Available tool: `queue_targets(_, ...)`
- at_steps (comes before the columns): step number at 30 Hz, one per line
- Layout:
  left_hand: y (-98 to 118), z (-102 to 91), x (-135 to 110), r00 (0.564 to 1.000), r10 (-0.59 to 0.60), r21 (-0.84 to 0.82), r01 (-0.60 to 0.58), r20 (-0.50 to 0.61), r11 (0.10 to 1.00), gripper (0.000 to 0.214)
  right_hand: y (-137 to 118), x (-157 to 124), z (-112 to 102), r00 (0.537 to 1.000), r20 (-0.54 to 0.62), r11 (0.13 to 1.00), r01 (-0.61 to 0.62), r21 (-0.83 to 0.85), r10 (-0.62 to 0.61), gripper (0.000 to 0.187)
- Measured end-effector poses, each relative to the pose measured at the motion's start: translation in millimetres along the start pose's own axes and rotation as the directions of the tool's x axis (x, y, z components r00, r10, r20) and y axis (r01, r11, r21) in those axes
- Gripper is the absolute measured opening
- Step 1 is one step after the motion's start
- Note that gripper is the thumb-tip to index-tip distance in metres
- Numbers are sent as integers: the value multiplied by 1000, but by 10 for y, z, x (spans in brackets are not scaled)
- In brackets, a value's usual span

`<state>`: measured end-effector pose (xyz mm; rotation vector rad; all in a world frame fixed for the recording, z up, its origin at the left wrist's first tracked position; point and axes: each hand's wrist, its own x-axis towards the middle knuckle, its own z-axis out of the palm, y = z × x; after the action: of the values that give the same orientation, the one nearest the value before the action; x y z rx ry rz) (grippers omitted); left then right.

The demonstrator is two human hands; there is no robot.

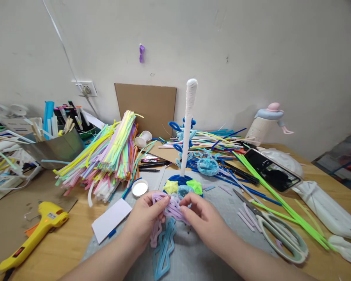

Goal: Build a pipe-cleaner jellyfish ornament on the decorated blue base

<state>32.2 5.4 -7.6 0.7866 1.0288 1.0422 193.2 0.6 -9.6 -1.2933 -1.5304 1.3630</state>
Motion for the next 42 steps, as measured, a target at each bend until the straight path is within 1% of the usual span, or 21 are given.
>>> queue_targets(1, -21, 10, -10, 1000, -14, 33, 13, 21, 999, 26, 0, -16, 8, 996, -25, 995, 79, -69, -81, 12)
queue_targets(2, -39, 23, -19, 999, -21, 64, 19, 35, 998, 27, 2, -29, 19, 992, -25, 988, 122, -95, -125, 12)
queue_targets(3, -52, 38, -28, 999, -21, 86, 18, 42, 996, 28, 6, -38, 31, 991, -13, 988, 130, -85, -132, 12)
queue_targets(7, -52, 83, -40, 1000, -2, 77, 1, 19, 997, 31, 33, -22, 73, 998, 24, 996, 57, 62, -59, 17)
queue_targets(10, -43, 75, -28, 1000, -11, 93, 9, 23, 996, 30, 48, 3, 79, 999, 17, 990, 45, 135, -47, 15)
queue_targets(14, -57, 58, -25, 1000, 1, 99, -4, 28, 995, 29, 59, 4, 73, 998, -25, 983, 63, 172, -60, 15)
queue_targets(17, -49, 79, -43, 1000, 1, 95, -3, 23, 996, 30, 75, -2, 72, 997, -30, 981, 73, 179, -69, 11)
queue_targets(22, -32, 110, -55, 1000, -3, 97, 2, 10, 995, 31, 101, 5, 74, 996, -47, 995, 74, 74, -70, 6)
queue_targets(25, -61, 95, -27, 1000, 13, 91, -13, 1, 996, 30, 88, 3, 78, 994, -44, 995, 101, 17, -100, 5)
queue_targets(28, -103, 72, 3, 999, 26, 82, -29, 28, 996, 30, 49, -12, 77, 992, -28, 991, 124, -45, -126, 8)
queue_targets(33, -151, 24, 19, 999, -13, 75, 10, 42, 997, 31, -9, -32, 59, 986, -7, 973, 166, -158, -169, 7)
queue_targets(37, -165, -8, 13, 998, -22, 36, 20, 61, 999, 27, -15, -33, 41, 970, 44, 947, 244, -207, -240, 7)
queue_targets(42, -159, 16, -8, 997, -25, -13, 26, 67, 1000, 26, -13, -39, 27, 921, 128, 892, 388, -234, -367, 13)
